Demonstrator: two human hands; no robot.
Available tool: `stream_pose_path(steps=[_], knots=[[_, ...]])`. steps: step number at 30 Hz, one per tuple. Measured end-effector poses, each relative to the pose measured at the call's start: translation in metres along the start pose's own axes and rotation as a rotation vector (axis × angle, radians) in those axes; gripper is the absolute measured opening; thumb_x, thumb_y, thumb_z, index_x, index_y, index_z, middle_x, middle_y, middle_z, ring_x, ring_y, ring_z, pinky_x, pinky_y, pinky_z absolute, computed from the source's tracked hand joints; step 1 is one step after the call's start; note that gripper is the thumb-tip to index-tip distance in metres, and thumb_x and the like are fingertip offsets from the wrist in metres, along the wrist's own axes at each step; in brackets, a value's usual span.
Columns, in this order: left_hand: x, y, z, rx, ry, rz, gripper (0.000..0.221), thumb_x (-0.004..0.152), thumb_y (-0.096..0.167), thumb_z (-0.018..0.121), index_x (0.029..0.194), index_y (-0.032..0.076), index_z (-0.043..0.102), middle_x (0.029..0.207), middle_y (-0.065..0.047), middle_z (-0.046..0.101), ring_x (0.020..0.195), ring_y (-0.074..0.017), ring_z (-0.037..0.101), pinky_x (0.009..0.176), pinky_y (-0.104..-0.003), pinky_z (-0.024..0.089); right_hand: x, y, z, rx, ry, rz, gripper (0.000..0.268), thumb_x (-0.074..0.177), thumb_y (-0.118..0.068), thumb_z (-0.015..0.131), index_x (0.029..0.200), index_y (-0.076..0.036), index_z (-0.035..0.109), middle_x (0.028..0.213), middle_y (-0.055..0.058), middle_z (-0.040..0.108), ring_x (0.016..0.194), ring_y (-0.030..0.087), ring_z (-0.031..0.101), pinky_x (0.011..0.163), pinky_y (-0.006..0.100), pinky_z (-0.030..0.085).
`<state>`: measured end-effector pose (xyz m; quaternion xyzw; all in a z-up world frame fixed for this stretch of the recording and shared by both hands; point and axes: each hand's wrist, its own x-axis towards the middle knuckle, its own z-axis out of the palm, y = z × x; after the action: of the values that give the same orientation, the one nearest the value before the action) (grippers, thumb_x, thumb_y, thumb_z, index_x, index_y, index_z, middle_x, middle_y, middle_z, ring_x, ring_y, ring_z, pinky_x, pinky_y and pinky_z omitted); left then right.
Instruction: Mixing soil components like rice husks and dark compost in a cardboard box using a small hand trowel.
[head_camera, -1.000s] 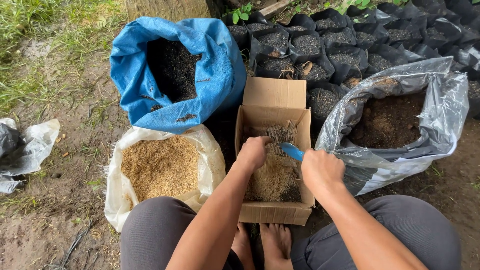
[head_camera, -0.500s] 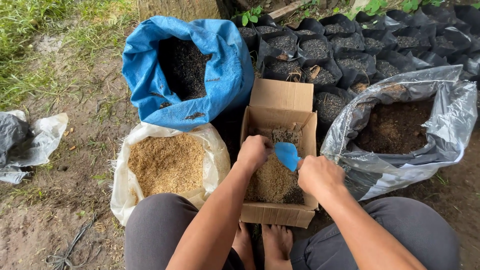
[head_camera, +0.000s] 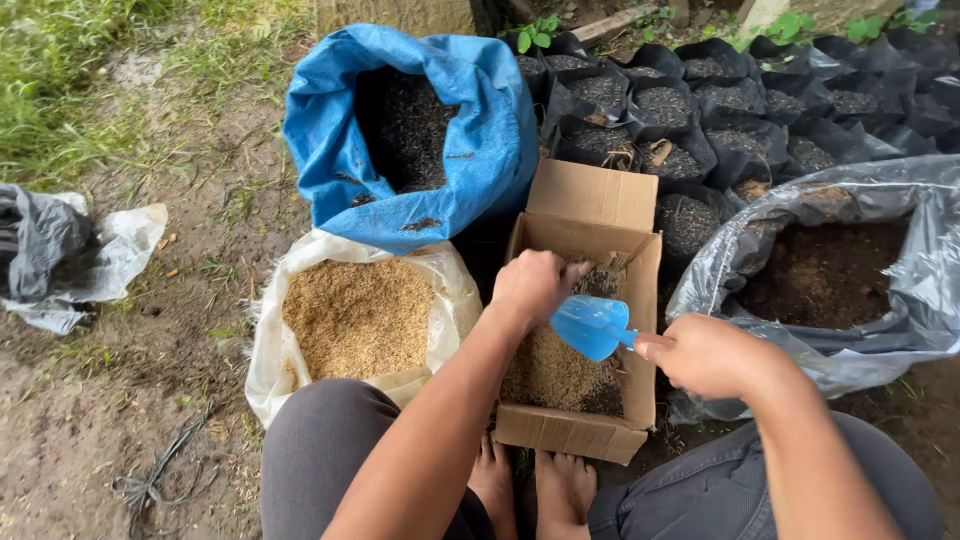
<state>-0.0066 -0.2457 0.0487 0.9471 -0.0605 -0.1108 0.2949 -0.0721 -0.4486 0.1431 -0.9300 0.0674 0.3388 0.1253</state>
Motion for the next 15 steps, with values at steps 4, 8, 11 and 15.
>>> stream_pose_path(steps=[4,8,11,15], knots=[[0.009,-0.022,-0.028,0.004,0.053,-0.008,0.038,0.101,0.038,0.056,0.097,0.004,0.073,0.096,-0.022,0.075,0.09,-0.0475,0.069,0.075,-0.057,0.054,-0.038,-0.029,-0.02,-0.031,-0.115,-0.068,0.056,0.103,-0.054,0.047,0.076,-0.006,0.059,0.077,0.01,0.073,0.064,0.021,0.06,0.066,0.034,0.045],[-0.022,-0.037,-0.085,-0.029,0.042,-0.059,0.033,0.099,0.04,0.062,0.086,0.014,0.077,0.081,-0.007,0.078,0.081,-0.0309,0.071,0.07,-0.046,0.054,-0.065,-0.063,-0.026,-0.133,-0.074,-0.173,0.054,0.105,-0.054,0.048,0.073,-0.011,0.047,0.06,0.006,0.053,0.057,0.02,0.049,0.059,0.035,0.035],[-0.041,-0.065,-0.115,-0.062,-0.019,-0.18,0.039,0.103,0.039,0.06,0.095,0.004,0.078,0.08,-0.013,0.075,0.071,-0.0299,0.068,0.069,-0.045,0.052,-0.093,-0.115,-0.031,-0.237,-0.133,-0.149,0.049,0.106,-0.051,0.046,0.092,-0.01,0.069,0.079,0.004,0.063,0.071,0.017,0.054,0.069,0.033,0.04],[-0.017,-0.17,-0.102,0.057,0.056,-0.244,0.03,0.096,0.038,0.059,0.104,0.019,0.08,0.1,-0.018,0.078,0.11,-0.0428,0.071,0.092,-0.053,0.06,-0.067,-0.154,0.01,-0.202,-0.033,-0.381,0.047,0.098,-0.034,0.051,0.123,0.0,0.071,0.112,0.021,0.078,0.107,0.034,0.077,0.087,0.047,0.062]])
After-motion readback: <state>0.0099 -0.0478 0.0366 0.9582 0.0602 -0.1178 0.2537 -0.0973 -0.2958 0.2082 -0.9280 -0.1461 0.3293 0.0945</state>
